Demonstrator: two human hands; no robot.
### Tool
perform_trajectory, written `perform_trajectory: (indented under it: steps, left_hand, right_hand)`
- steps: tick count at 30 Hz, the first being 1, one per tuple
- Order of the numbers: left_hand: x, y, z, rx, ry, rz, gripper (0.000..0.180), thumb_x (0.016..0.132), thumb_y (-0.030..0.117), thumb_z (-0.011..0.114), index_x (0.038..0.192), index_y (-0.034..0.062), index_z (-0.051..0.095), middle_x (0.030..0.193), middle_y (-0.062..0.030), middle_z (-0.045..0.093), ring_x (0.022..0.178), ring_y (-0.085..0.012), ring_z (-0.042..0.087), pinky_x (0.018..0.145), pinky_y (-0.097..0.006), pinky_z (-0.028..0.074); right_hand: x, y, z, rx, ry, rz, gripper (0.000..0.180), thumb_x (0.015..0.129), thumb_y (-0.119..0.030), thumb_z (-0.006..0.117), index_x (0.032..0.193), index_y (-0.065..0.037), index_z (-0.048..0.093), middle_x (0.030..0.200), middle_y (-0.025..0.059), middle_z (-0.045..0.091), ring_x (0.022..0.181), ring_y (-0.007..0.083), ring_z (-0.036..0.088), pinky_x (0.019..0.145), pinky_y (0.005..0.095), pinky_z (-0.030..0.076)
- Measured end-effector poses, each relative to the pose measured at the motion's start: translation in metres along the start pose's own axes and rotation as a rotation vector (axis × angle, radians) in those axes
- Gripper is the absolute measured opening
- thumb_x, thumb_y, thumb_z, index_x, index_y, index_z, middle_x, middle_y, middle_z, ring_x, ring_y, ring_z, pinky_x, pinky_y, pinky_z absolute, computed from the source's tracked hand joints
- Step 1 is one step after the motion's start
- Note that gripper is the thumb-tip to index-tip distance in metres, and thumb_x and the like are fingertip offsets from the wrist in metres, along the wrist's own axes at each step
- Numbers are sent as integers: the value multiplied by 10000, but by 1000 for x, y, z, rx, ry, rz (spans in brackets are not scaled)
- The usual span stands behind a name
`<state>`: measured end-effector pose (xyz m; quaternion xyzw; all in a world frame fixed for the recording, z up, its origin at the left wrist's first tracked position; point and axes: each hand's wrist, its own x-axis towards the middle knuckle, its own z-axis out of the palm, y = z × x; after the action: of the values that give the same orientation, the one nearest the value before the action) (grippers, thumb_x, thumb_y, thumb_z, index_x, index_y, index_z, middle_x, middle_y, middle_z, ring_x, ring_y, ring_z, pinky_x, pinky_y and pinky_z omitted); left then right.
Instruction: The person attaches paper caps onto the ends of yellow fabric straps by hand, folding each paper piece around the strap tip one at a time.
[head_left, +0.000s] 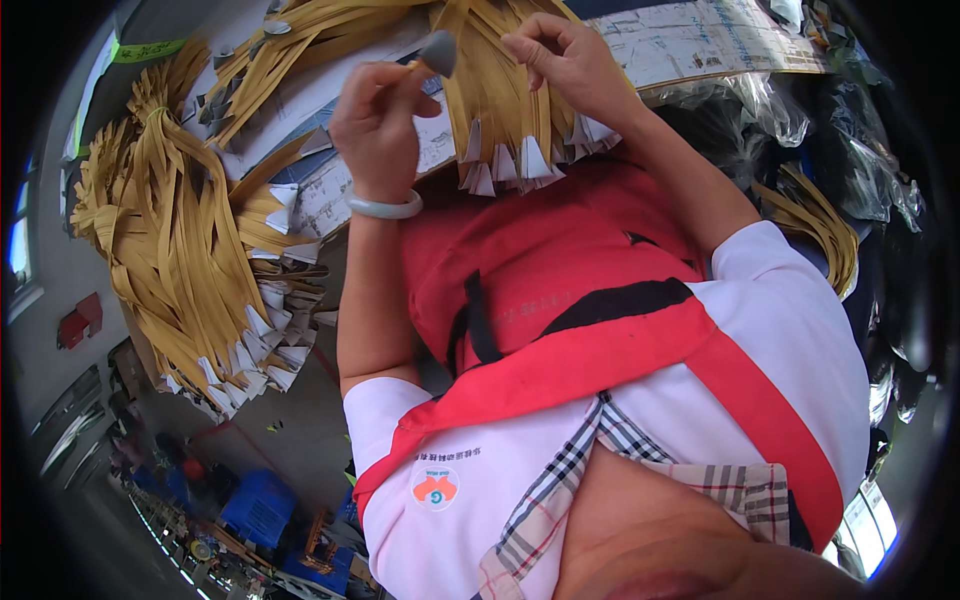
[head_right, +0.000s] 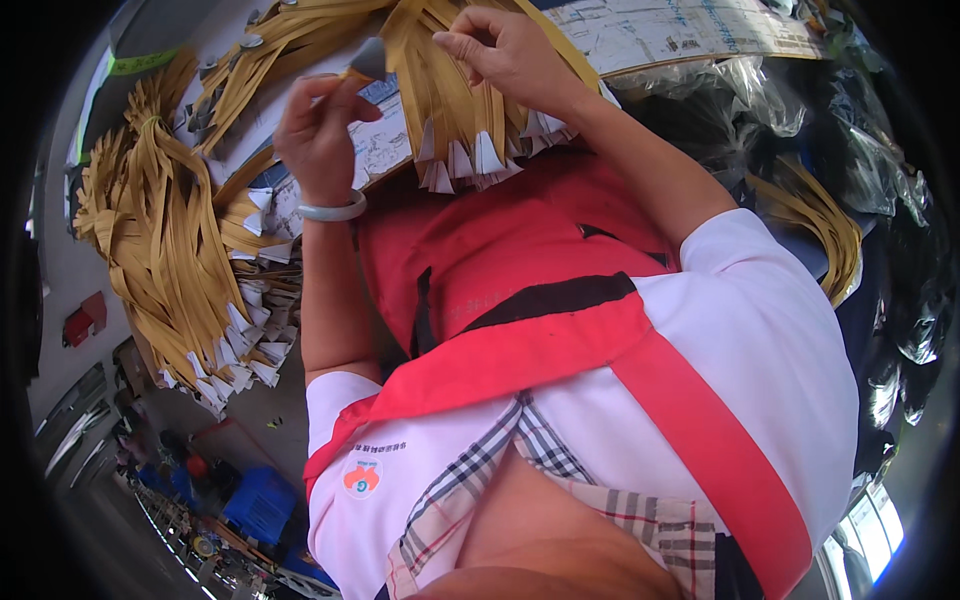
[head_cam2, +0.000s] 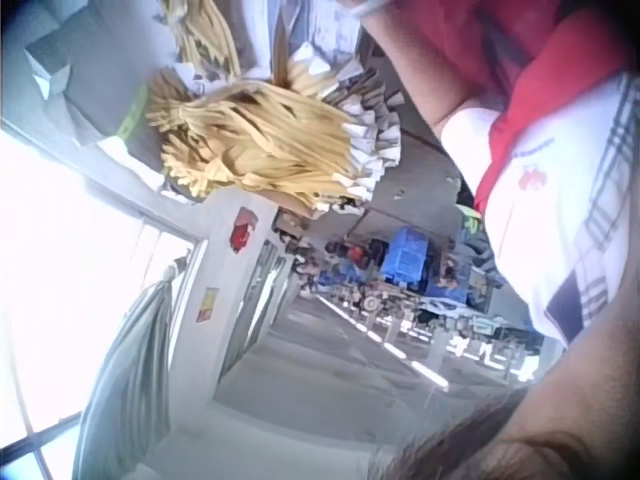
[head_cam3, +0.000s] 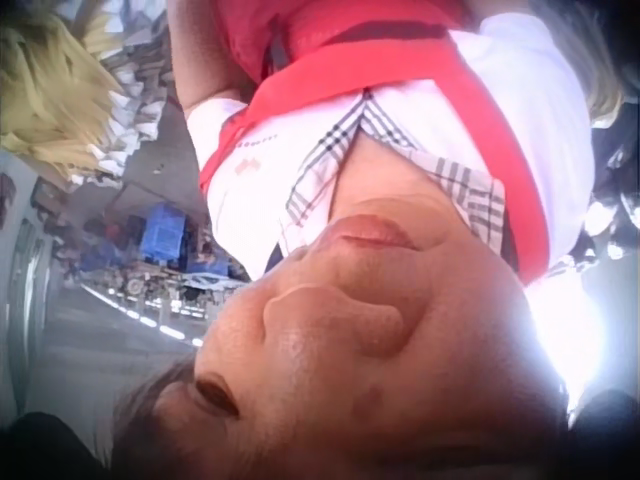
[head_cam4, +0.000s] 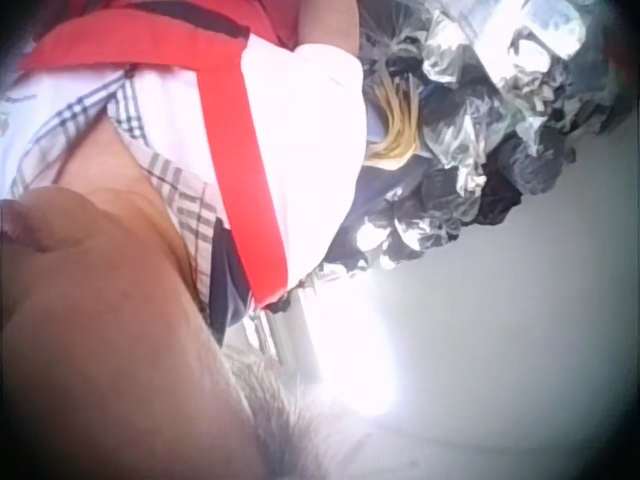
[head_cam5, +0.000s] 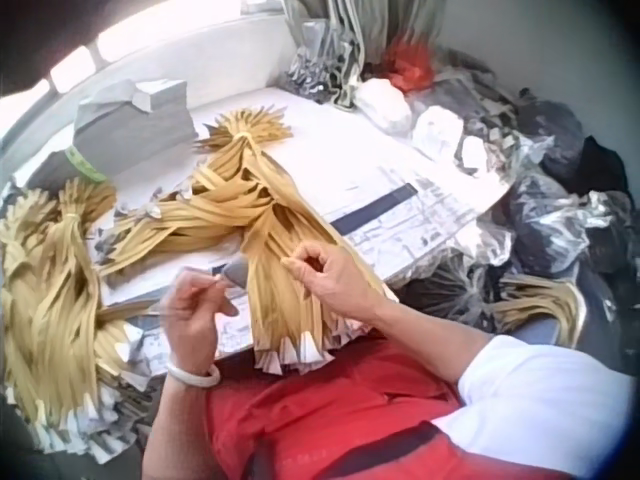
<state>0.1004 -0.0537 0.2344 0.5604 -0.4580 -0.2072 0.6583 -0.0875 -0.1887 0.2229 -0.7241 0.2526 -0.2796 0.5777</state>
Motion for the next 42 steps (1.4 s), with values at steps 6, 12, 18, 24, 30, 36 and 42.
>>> perform_trajectory:
  steps: [6, 12, 18, 24, 30, 36, 42]
  left_hand:
    - [30, -14, -112, -195, 633, -37, 92, 941, 42, 635, 1013, -15, 627, 966, -110, 665, 824, -201, 690, 691, -272, 594]
    - [-38, -29, -11, 160, -94, -108, 116, 897, -21, 644, 1005, 7, 674, 923, -57, 659, 796, -129, 654, 700, -251, 525]
    - [-62, -8, 40, 327, -591, 112, 231, 824, -24, 646, 1050, 25, 658, 1019, -132, 628, 888, -314, 628, 756, -359, 514]
    - [-55, 1, 33, 374, -676, -44, 287, 785, 41, 719, 1065, 31, 655, 944, -131, 594, 850, -329, 608, 745, -381, 510]
    - [-41, 16, 32, -140, -733, -467, 218, 851, 89, 745, 1031, 11, 650, 878, -26, 546, 794, -104, 592, 657, -249, 476]
    - [-36, -10, 35, -224, -650, -183, 141, 861, 55, 737, 933, 0, 629, 883, 1, 586, 696, -89, 567, 635, -219, 472]
    - [-37, -2, 32, -618, -427, -541, 102, 880, 23, 701, 914, 12, 606, 929, -47, 638, 739, -126, 619, 671, -244, 515]
  right_hand:
    - [-27, 24, -58, -229, 2, 98, 243, 972, -267, 632, 885, -41, 618, 743, -37, 547, 665, 42, 535, 633, 216, 456]
    - [-84, 19, -7, -668, -357, -103, 153, 868, -160, 702, 893, -31, 623, 844, 81, 572, 762, 229, 595, 665, 332, 462]
    - [-87, 22, 0, -394, -327, -114, 108, 848, -99, 682, 903, -34, 617, 884, 108, 580, 806, 242, 604, 697, 332, 467]
    - [-69, -8, -9, -169, -333, -5, 124, 883, -105, 665, 886, -6, 589, 834, 46, 544, 785, 166, 535, 703, 287, 438]
    - [-55, -35, -23, -272, -478, -107, 111, 903, -124, 643, 884, -33, 583, 851, 41, 534, 801, 149, 530, 712, 292, 431]
    - [-52, -31, -21, -137, -463, -61, 113, 939, -141, 631, 945, -36, 588, 872, 15, 540, 784, 107, 535, 686, 251, 433]
    - [-45, -13, -14, 167, -383, 89, 129, 948, -135, 644, 1030, -39, 621, 920, -10, 578, 786, 54, 540, 673, 214, 444]
